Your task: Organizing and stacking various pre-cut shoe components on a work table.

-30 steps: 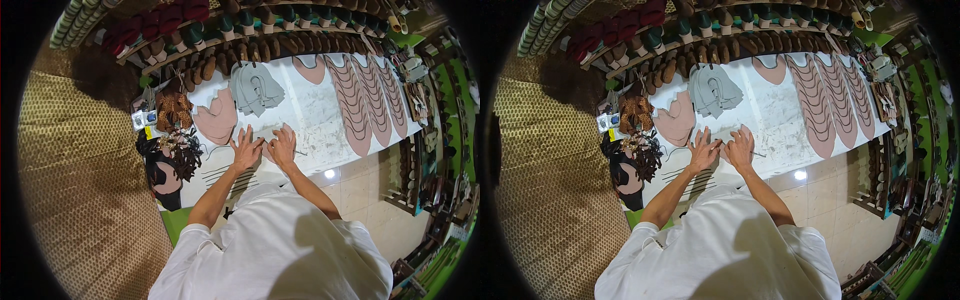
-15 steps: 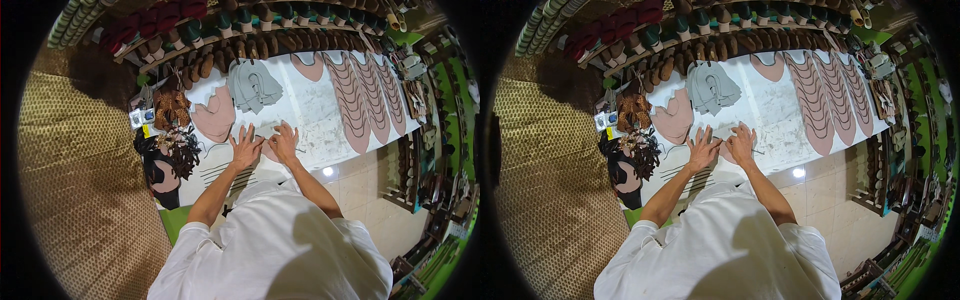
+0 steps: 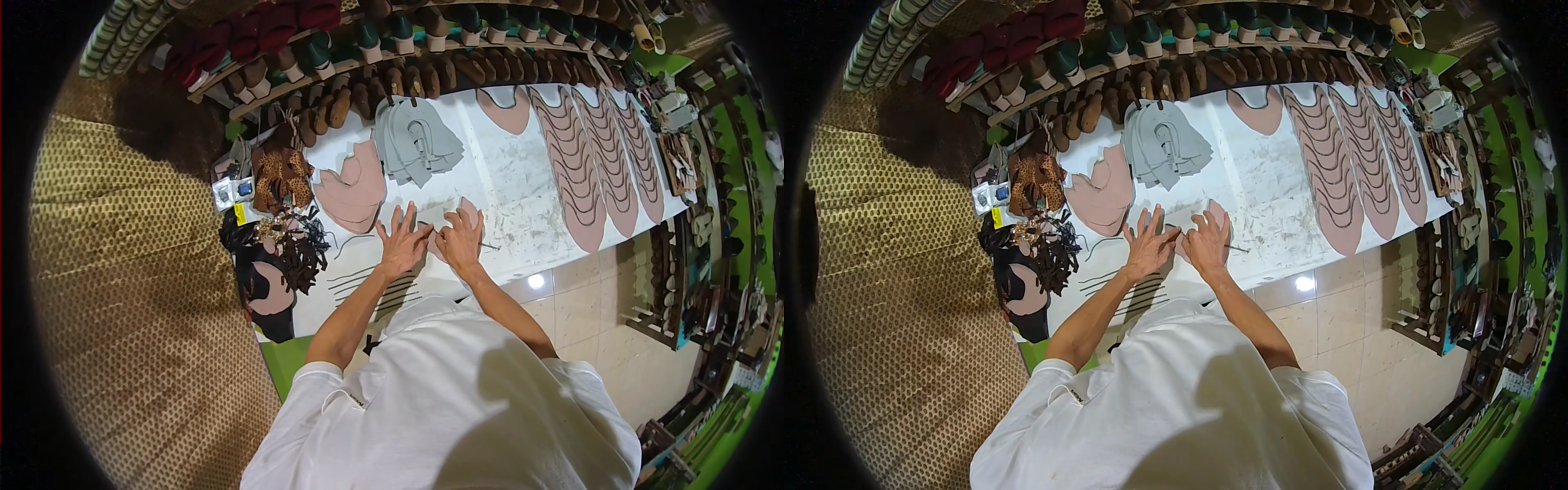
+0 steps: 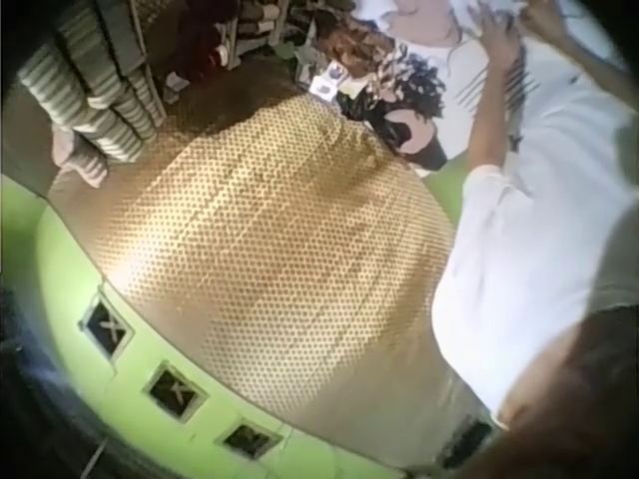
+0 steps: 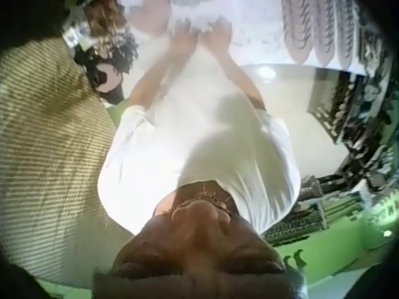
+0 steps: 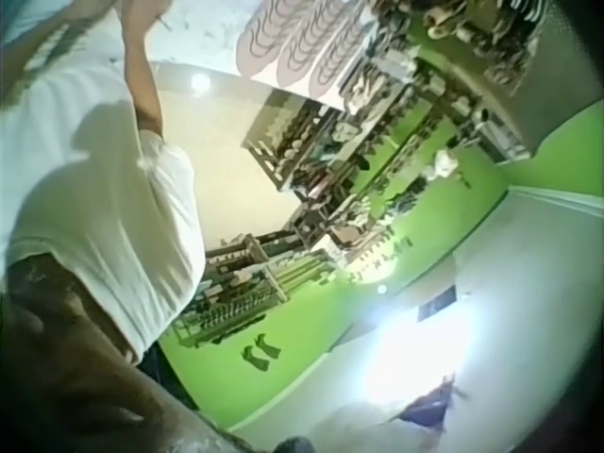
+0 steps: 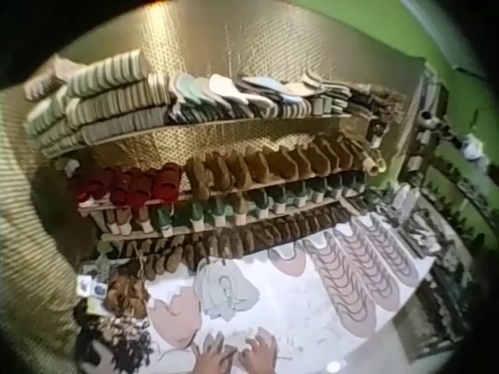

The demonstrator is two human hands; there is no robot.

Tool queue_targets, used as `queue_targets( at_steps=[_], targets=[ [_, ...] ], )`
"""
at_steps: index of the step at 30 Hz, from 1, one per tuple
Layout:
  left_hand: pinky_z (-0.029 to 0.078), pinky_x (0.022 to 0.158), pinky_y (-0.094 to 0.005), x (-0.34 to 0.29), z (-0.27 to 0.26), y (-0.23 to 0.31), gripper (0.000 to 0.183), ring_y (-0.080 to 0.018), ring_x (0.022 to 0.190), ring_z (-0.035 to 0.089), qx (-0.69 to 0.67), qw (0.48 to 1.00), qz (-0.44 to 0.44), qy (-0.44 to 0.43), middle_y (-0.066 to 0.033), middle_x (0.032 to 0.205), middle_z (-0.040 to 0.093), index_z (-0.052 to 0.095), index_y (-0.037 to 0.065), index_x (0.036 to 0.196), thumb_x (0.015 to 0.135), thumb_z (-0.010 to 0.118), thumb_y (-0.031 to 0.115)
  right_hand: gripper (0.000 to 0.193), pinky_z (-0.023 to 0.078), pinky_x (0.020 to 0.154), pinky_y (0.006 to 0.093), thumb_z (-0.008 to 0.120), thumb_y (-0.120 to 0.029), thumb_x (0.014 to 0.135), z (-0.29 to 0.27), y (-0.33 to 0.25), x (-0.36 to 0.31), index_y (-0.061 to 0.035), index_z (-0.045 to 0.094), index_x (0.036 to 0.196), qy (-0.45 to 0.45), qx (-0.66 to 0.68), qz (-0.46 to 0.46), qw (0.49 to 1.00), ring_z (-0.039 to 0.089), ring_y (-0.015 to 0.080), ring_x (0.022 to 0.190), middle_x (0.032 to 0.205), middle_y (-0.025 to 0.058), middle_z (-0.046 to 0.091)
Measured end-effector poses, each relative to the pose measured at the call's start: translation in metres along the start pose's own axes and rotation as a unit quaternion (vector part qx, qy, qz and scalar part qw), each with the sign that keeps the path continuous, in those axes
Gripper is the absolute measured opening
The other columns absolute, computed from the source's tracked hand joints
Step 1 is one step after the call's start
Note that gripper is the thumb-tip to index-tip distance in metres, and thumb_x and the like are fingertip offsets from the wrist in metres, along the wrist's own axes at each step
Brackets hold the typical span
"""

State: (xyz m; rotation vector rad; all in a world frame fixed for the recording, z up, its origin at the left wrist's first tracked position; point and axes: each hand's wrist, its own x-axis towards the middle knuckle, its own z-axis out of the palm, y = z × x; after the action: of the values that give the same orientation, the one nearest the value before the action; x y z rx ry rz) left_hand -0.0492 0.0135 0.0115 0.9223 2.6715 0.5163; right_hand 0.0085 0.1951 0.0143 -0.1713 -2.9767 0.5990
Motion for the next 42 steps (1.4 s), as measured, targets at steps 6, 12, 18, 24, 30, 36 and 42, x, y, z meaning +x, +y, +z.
queue_targets(
  at_steps=[6, 12, 18, 24, 30, 36, 42],
  targets=[
    [0.011, 0.108, -0.0843, 0.001, -0.001, 0.005, 0.042, -0.0428, 0.158, 0.012, -0.025, 0.999, 0.010, 0.025, -0.0119, 0.175, 0.014, 0.070, 0.037, 0.133, 0.094, 0.064, 0.025, 0.015, 0.015, 0.122, 0.0672, 0.075, -0.023, 0.083, 0.001, -0.001, 0.000, -0.0101, 0.083, 0.080, 0.002, 0.008, 0.016, 1.000, 0.047, 0.0273, 0.137, 0.129, 0.0042, 0.066],
    [0.008, 0.110, -0.0831, 0.000, 0.006, 0.003, 0.040, -0.0410, 0.159, 0.008, 0.053, 0.998, 0.034, 0.001, -0.0091, 0.176, 0.009, 0.068, 0.036, 0.136, 0.097, 0.063, 0.031, 0.017, 0.016, 0.121, 0.0668, 0.077, -0.025, 0.083, 0.001, -0.001, -0.001, -0.0093, 0.082, 0.081, 0.023, 0.012, 0.011, 1.000, 0.049, 0.0278, 0.135, 0.127, 0.0055, 0.066],
    [0.006, 0.110, -0.0826, -0.005, 0.010, 0.009, 0.041, -0.0397, 0.159, 0.006, 0.060, 0.998, 0.026, 0.007, -0.0094, 0.176, 0.009, 0.066, 0.037, 0.140, 0.100, 0.059, 0.042, 0.020, 0.016, 0.121, 0.0641, 0.078, -0.028, 0.084, -0.006, 0.018, -0.018, -0.0097, 0.082, 0.091, 0.032, 0.065, 0.001, 0.997, 0.045, 0.0297, 0.140, 0.135, 0.0078, 0.062],
    [0.005, 0.111, -0.0824, -0.009, 0.014, 0.011, 0.044, -0.0397, 0.160, 0.004, 0.049, 0.999, -0.002, 0.001, -0.0098, 0.176, 0.009, 0.063, 0.038, 0.142, 0.099, 0.059, 0.045, 0.017, 0.015, 0.121, 0.0638, 0.078, -0.026, 0.085, -0.011, 0.024, -0.020, -0.0113, 0.081, 0.093, -0.010, 0.099, 0.021, 0.995, 0.044, 0.0301, 0.141, 0.137, 0.0088, 0.060],
    [0.005, 0.111, -0.0821, -0.009, 0.014, 0.012, 0.044, -0.0400, 0.160, 0.005, 0.048, 0.999, -0.004, 0.003, -0.0100, 0.176, 0.009, 0.063, 0.038, 0.142, 0.099, 0.061, 0.045, 0.014, 0.014, 0.120, 0.0662, 0.077, -0.024, 0.084, -0.015, 0.022, -0.021, -0.0107, 0.080, 0.087, 0.013, 0.099, 0.017, 0.995, 0.044, 0.0294, 0.141, 0.135, 0.0074, 0.061],
    [0.006, 0.112, -0.0815, -0.007, 0.012, 0.011, 0.043, -0.0401, 0.159, 0.008, 0.054, 0.998, 0.019, 0.022, -0.0114, 0.176, 0.010, 0.066, 0.036, 0.139, 0.097, 0.064, 0.040, 0.009, 0.014, 0.121, 0.0672, 0.077, -0.019, 0.081, -0.011, 0.018, -0.023, -0.0114, 0.080, 0.081, 0.009, 0.056, -0.011, 0.998, 0.046, 0.0292, 0.139, 0.132, 0.0066, 0.063],
    [0.009, 0.111, -0.0810, -0.005, 0.004, 0.014, 0.044, -0.0409, 0.159, 0.010, -0.014, 1.000, 0.009, 0.019, -0.0134, 0.175, 0.012, 0.068, 0.033, 0.136, 0.092, 0.070, 0.030, 0.009, 0.015, 0.121, 0.0675, 0.076, -0.018, 0.080, -0.011, 0.017, -0.022, -0.0111, 0.081, 0.080, 0.026, 0.043, -0.027, 0.998, 0.049, 0.0288, 0.137, 0.127, 0.0066, 0.066]
  ],
)
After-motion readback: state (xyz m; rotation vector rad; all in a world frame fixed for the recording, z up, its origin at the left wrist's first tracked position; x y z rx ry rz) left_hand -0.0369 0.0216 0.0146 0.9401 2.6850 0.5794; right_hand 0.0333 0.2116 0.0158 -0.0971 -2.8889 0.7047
